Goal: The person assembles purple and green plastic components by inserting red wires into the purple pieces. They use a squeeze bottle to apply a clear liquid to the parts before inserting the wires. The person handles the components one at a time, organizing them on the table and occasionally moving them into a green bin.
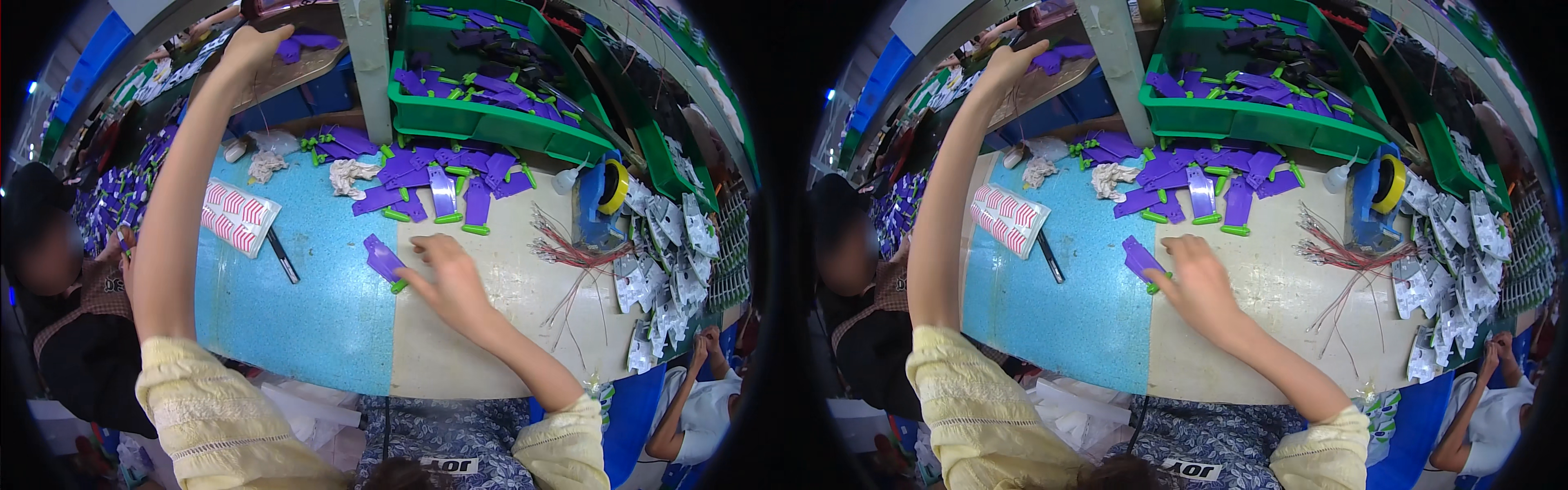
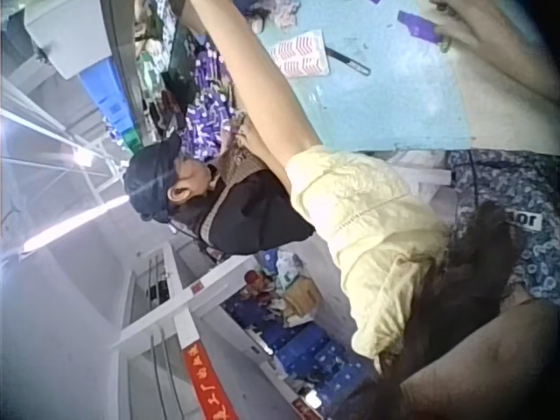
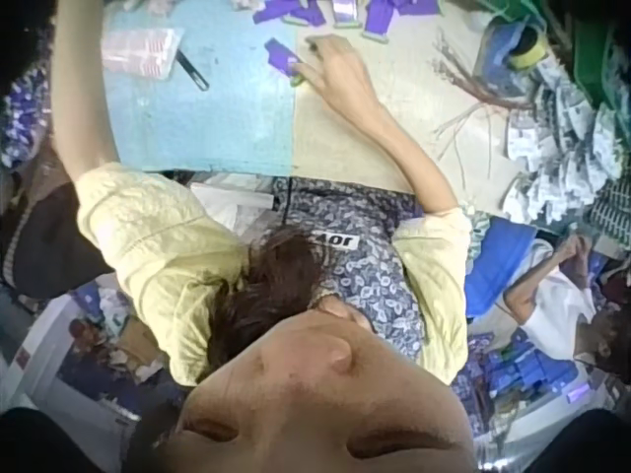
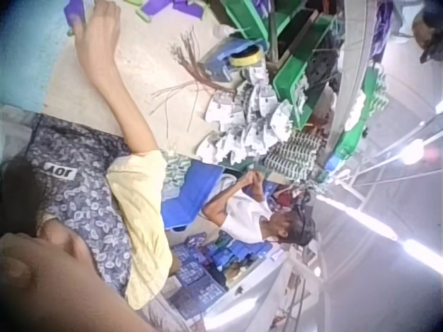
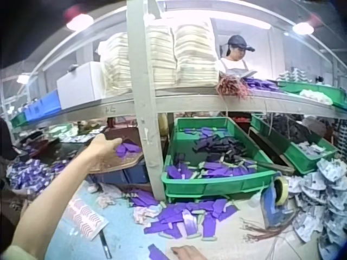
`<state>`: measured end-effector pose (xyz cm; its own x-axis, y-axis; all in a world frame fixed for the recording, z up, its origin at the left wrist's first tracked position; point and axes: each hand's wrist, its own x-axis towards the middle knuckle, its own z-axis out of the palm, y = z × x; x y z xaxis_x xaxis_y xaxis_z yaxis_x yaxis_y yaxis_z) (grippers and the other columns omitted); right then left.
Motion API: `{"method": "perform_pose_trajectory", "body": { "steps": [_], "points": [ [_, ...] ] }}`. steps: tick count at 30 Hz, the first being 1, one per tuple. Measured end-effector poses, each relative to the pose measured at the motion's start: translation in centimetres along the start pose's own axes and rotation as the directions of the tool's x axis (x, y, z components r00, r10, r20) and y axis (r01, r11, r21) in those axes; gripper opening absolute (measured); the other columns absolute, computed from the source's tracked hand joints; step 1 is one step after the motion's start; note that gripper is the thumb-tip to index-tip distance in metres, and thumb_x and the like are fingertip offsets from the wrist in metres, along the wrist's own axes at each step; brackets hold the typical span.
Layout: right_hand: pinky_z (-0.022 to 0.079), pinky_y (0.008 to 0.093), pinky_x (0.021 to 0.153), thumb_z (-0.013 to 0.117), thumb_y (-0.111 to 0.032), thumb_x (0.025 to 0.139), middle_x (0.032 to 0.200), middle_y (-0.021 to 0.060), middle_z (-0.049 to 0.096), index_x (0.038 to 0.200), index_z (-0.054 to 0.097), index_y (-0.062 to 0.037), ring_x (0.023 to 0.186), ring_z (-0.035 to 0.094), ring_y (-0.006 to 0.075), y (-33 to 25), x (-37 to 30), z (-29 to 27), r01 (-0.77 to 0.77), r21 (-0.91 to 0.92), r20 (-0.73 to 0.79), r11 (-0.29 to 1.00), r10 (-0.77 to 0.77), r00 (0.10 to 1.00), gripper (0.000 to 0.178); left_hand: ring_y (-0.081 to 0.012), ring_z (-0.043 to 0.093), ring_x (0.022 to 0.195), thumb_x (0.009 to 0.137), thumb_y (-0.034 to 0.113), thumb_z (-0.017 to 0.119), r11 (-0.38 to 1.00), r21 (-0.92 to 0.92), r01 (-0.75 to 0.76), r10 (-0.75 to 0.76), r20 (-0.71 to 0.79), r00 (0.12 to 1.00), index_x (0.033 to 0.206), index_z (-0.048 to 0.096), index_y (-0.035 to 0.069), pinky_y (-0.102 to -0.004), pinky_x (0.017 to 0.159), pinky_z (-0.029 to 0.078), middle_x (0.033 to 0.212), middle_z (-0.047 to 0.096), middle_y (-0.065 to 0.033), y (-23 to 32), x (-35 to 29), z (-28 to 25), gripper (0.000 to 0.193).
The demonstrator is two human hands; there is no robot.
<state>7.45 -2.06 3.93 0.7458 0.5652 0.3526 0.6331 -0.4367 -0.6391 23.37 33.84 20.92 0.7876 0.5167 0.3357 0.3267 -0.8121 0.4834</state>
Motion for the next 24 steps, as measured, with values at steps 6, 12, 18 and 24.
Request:
{"method": "perform_pose_trajectory", "body": {
  "steps": [6, 12, 18, 24],
  "points": [
    [0.054, 0.0414, 0.068, 0.076, -0.010, 0.079, 0.100, 0.0200, 0.065, 0.107, 0.063, 0.0059, 0.076, 0.067, 0.0341, 1.6, 0.7, 2.0, -0.142, -0.033, 0.203, 0.989, 0.146, 0.968, 0.035, -0.0354, 0.050, 0.126, 0.071, -0.001, 0.070, 0.695, -0.333, -0.637, 0.665, -0.041, 0.746, 0.140, 0.048, 0.008, -0.0468, 0.106, 0.039, 0.134, 0.053, -0.0202, 3.3, -24.5, -0.4, 0.073],
    [0.056, 0.0353, 0.067, 0.078, -0.016, 0.082, 0.081, 0.0160, 0.070, 0.102, 0.065, 0.0032, 0.073, 0.071, 0.0281, -1.8, -3.7, -6.4, -0.398, 0.483, 0.204, 0.780, 0.341, 0.917, 0.030, -0.0235, 0.065, 0.079, 0.078, -0.007, 0.067, 0.726, -0.596, -0.343, 0.613, 0.335, 0.716, 0.149, 0.040, 0.016, -0.0366, 0.066, 0.052, 0.106, 0.064, -0.0134, 3.4, -36.6, 6.6, 0.079],
    [0.052, 0.0307, 0.063, 0.074, -0.017, 0.085, 0.073, 0.0076, 0.068, 0.091, 0.071, -0.0009, 0.062, 0.065, 0.0171, 5.7, -15.3, -16.0, -0.634, -0.139, 0.317, 0.761, 0.640, 0.700, 0.018, -0.0066, 0.046, 0.052, 0.104, 0.016, 0.050, 0.266, -0.760, 0.593, 0.150, 0.641, 0.753, 0.128, 0.045, 0.011, -0.0208, 0.046, 0.036, 0.065, 0.049, -0.0005, 4.9, -37.9, 8.1, 0.025],
    [0.052, 0.0300, 0.072, 0.072, -0.013, 0.086, 0.092, 0.0094, 0.070, 0.099, 0.069, 0.0009, 0.077, 0.065, 0.0150, 13.3, -10.4, -16.1, -0.350, 0.093, -0.191, 0.932, 0.362, 0.913, 0.019, -0.0106, 0.049, 0.052, 0.109, 0.035, 0.031, 0.068, -0.739, 0.670, 0.187, 0.669, 0.719, 0.124, 0.037, 0.015, -0.0237, 0.046, 0.040, 0.076, 0.053, -0.0065, 12.1, -39.9, 9.7, 0.026]
  ]
}}
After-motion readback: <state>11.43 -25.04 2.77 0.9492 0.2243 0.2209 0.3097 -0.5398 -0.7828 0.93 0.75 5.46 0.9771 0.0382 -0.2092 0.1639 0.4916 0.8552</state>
